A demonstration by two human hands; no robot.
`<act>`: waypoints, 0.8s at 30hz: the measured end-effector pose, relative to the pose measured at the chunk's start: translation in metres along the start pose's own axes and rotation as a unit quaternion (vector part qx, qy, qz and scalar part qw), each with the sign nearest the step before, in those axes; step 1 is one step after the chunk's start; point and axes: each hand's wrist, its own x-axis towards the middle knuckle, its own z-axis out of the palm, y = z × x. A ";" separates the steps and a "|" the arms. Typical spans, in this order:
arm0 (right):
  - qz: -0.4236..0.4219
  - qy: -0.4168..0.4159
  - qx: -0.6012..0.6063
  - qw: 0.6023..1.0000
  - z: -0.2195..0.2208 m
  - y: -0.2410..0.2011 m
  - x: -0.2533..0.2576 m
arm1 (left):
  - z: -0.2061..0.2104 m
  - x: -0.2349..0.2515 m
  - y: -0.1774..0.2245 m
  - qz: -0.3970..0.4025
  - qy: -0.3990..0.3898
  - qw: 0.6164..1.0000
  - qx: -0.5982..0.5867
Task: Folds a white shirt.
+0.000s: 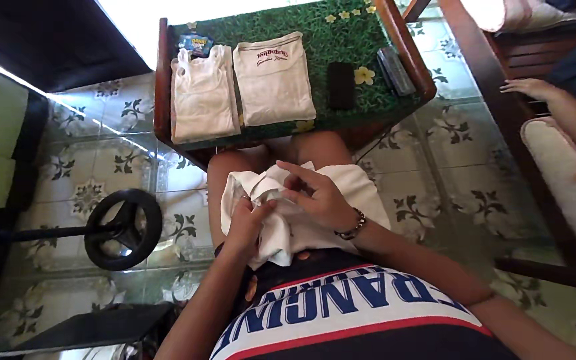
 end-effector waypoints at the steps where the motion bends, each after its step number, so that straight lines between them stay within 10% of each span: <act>1: -0.004 -0.002 -0.003 1.000 0.000 0.001 -0.001 | 0.001 0.000 -0.001 0.002 0.002 1.000 -0.004; 16: -0.091 -0.046 -0.122 0.987 -0.002 0.003 0.003 | 0.011 0.004 -0.007 0.039 0.048 0.997 0.041; 24: -0.275 0.020 -0.324 0.905 0.015 0.007 0.003 | 0.010 0.004 -0.008 0.082 0.046 0.984 0.148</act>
